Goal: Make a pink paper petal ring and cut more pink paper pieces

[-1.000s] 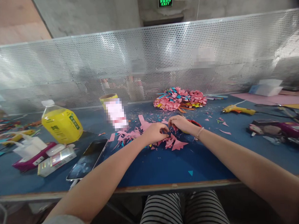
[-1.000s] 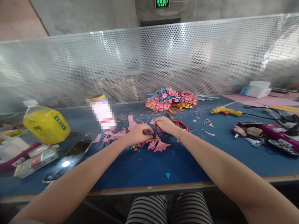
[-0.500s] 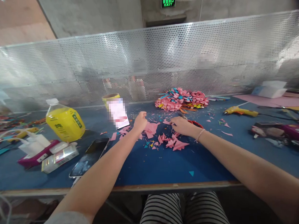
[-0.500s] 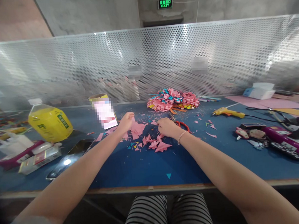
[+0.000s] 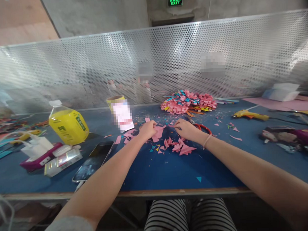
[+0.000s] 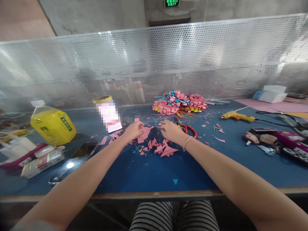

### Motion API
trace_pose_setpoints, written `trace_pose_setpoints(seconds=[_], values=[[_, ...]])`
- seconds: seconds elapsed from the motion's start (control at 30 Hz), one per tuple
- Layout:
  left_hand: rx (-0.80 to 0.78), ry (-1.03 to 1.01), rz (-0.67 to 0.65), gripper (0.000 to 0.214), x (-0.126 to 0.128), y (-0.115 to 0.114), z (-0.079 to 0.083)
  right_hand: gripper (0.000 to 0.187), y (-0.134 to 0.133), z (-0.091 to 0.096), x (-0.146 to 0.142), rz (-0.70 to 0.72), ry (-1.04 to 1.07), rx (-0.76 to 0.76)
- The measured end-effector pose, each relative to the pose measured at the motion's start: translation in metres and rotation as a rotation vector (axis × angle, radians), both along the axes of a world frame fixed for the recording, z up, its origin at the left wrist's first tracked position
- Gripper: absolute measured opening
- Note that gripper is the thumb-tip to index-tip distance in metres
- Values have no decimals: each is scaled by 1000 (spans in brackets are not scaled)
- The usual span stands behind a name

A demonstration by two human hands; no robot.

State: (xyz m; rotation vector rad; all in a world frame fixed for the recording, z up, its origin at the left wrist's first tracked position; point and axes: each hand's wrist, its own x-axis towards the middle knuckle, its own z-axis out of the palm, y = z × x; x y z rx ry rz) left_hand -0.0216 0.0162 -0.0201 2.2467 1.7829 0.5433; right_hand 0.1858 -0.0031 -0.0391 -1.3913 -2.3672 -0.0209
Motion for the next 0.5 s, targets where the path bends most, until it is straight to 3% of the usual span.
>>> trace_pose_setpoints(seconds=[0.2,0.33,0.4,0.5], values=[[89,-86,-91,40,-7,10,-10,26,-3,1,-4,37,147,132],[192,-167,-113,33,-2,11,-7,30,-5,3,-5,70,163,189],[215,-280,-138,21,5,7,-2,34,-7,4,-7,109,153,212],[89,-540,-204,18,16,-2,5,40,-10,6,-10,197,115,236]])
